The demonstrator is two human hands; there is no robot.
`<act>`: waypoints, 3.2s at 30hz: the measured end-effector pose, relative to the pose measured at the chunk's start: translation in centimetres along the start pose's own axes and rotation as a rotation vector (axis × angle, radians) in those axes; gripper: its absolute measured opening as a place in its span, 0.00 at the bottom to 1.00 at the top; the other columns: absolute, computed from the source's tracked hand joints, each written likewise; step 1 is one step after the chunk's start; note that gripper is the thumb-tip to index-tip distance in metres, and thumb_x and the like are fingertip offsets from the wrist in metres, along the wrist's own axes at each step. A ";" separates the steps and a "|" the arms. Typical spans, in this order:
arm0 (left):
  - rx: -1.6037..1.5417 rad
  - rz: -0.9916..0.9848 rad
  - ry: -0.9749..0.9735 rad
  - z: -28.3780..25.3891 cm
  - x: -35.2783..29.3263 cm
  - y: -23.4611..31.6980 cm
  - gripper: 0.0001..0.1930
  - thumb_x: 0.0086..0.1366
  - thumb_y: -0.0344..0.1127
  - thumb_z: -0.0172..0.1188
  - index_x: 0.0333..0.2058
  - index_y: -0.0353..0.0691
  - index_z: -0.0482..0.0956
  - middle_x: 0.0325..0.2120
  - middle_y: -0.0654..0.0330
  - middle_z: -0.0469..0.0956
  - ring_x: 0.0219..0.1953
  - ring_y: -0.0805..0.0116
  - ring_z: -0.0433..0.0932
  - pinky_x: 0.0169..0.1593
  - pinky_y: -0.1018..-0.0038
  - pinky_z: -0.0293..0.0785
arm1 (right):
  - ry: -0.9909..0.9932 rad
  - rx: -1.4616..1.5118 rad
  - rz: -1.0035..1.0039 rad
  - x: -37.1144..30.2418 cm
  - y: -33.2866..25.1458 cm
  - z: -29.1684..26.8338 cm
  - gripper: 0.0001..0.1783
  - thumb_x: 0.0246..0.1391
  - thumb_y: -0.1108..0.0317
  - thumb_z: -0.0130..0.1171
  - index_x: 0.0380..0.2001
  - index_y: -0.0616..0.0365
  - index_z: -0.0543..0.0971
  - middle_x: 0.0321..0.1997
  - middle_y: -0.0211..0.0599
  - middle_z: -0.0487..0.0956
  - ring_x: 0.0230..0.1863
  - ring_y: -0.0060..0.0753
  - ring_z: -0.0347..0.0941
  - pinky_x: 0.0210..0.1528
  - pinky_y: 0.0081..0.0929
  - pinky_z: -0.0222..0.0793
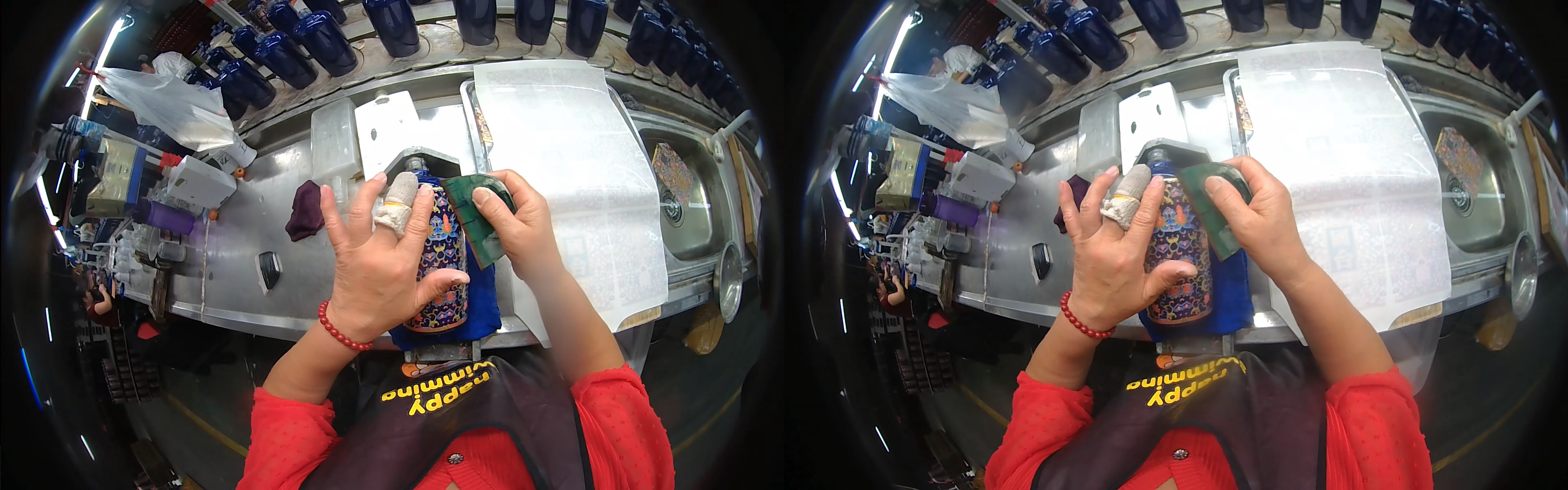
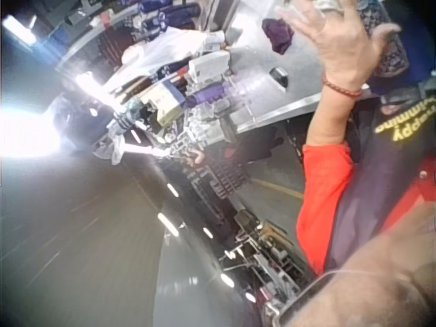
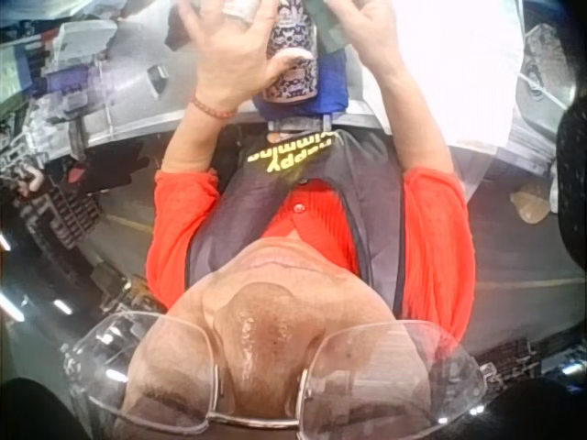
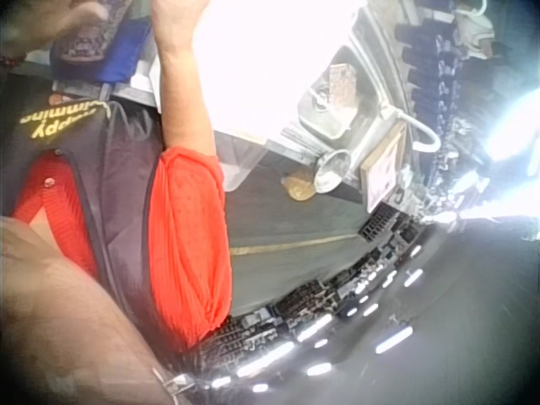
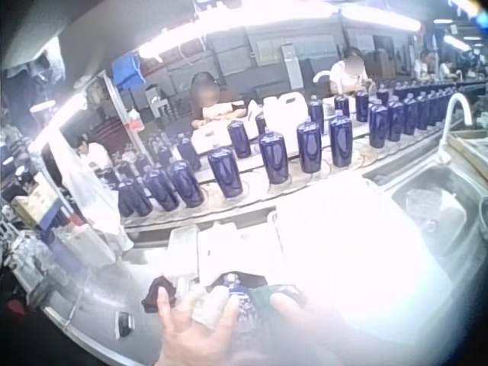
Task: The person applies a decorative sticker to a blue cylindrical container, smoothing it with a green tool and adjusting placement by hand. The person rotates the container to align the sticker and continues smoothing the surface.
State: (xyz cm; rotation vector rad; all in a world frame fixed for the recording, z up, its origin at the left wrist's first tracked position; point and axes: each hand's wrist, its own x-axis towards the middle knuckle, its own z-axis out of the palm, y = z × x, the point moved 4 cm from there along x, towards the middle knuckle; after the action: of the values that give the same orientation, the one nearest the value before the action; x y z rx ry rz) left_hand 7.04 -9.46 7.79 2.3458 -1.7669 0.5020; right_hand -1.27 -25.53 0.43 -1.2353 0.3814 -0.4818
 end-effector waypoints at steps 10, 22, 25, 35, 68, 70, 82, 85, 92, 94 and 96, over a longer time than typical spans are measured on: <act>-0.317 -0.087 0.054 0.6 -1.9 -0.6 0.53 0.61 0.76 0.54 0.67 0.30 0.66 0.57 0.42 0.75 0.68 0.39 0.60 0.72 0.34 0.35 | 0.060 -0.235 -0.160 0.3 -0.4 -0.2 0.10 0.66 0.67 0.62 0.46 0.61 0.78 0.35 0.30 0.80 0.33 0.17 0.74 0.36 0.17 0.71; -0.318 -0.256 0.112 5.6 -10.7 0.2 0.58 0.48 0.59 0.76 0.69 0.29 0.59 0.63 0.43 0.68 0.68 0.41 0.60 0.72 0.33 0.36 | -0.556 -0.737 -0.818 -5.3 -5.7 3.8 0.20 0.37 0.75 0.74 0.39 0.54 0.85 0.32 0.32 0.74 0.33 0.38 0.71 0.37 0.37 0.66; -0.238 -0.209 0.136 4.5 -10.0 -0.1 0.58 0.48 0.61 0.75 0.68 0.28 0.62 0.57 0.46 0.74 0.67 0.44 0.64 0.72 0.32 0.33 | -0.449 -0.895 -0.929 -5.8 -5.7 3.7 0.21 0.37 0.78 0.74 0.40 0.56 0.85 0.32 0.33 0.74 0.31 0.38 0.72 0.35 0.34 0.67; -0.132 -0.158 0.244 3.4 -9.6 0.4 0.57 0.53 0.70 0.69 0.68 0.29 0.64 0.45 0.53 0.84 0.68 0.47 0.66 0.71 0.31 0.31 | -0.730 -0.796 -0.800 -9.2 -2.5 3.0 0.16 0.40 0.73 0.72 0.37 0.53 0.84 0.30 0.31 0.73 0.33 0.39 0.72 0.35 0.35 0.64; -0.709 -0.291 0.156 3.8 -8.9 2.0 0.47 0.64 0.47 0.66 0.71 0.25 0.54 0.66 0.38 0.63 0.70 0.37 0.54 0.74 0.46 0.41 | -0.264 -0.905 -0.717 -11.8 0.4 -0.1 0.25 0.48 0.85 0.63 0.53 0.66 0.79 0.57 0.56 0.79 0.49 0.51 0.76 0.50 0.38 0.75; -0.764 -0.300 0.154 4.0 -9.1 1.7 0.45 0.66 0.47 0.64 0.71 0.25 0.54 0.67 0.37 0.61 0.71 0.37 0.54 0.74 0.48 0.44 | -0.340 -0.973 -0.693 -12.1 1.0 0.5 0.32 0.46 0.83 0.62 0.59 0.63 0.78 0.67 0.59 0.73 0.58 0.56 0.73 0.60 0.43 0.73; -0.758 -0.293 0.147 4.2 -9.1 1.7 0.43 0.68 0.45 0.62 0.71 0.22 0.53 0.68 0.35 0.60 0.71 0.38 0.55 0.74 0.50 0.44 | -0.316 -0.977 -0.701 -12.6 1.6 0.9 0.33 0.44 0.80 0.61 0.58 0.48 0.82 0.67 0.55 0.71 0.55 0.53 0.73 0.57 0.43 0.74; -0.777 -0.293 0.148 4.1 -9.0 1.8 0.44 0.68 0.45 0.62 0.71 0.22 0.53 0.67 0.36 0.62 0.70 0.40 0.57 0.74 0.51 0.44 | -0.315 -0.968 -0.697 -12.6 1.6 0.9 0.34 0.43 0.80 0.61 0.58 0.46 0.82 0.67 0.55 0.71 0.55 0.53 0.73 0.58 0.44 0.74; -0.909 -0.313 0.169 3.9 -8.9 1.9 0.44 0.67 0.43 0.63 0.71 0.22 0.52 0.66 0.36 0.65 0.69 0.43 0.62 0.74 0.53 0.46 | -0.268 -0.925 -0.670 -12.5 1.8 0.7 0.36 0.42 0.81 0.61 0.59 0.44 0.82 0.66 0.54 0.71 0.56 0.53 0.72 0.58 0.44 0.74; -0.913 -0.304 0.171 3.8 -9.0 2.0 0.44 0.67 0.42 0.64 0.71 0.22 0.52 0.66 0.36 0.64 0.69 0.42 0.61 0.74 0.53 0.47 | -0.289 -0.941 -0.678 -12.5 1.8 0.8 0.36 0.43 0.81 0.61 0.59 0.44 0.81 0.66 0.53 0.72 0.56 0.53 0.72 0.58 0.44 0.73; -0.837 -0.256 0.168 3.7 -9.1 2.0 0.44 0.66 0.41 0.64 0.71 0.22 0.52 0.67 0.36 0.62 0.70 0.42 0.59 0.74 0.53 0.48 | -0.304 -0.950 -0.682 -12.5 1.8 0.9 0.36 0.43 0.81 0.61 0.59 0.44 0.81 0.65 0.53 0.72 0.56 0.53 0.72 0.58 0.44 0.73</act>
State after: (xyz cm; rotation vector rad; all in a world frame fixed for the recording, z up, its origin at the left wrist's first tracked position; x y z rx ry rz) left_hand 3.52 -3.01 0.95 1.8090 -1.2248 -0.0835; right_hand -11.06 -17.60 -0.84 -2.3534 -0.1278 -0.7055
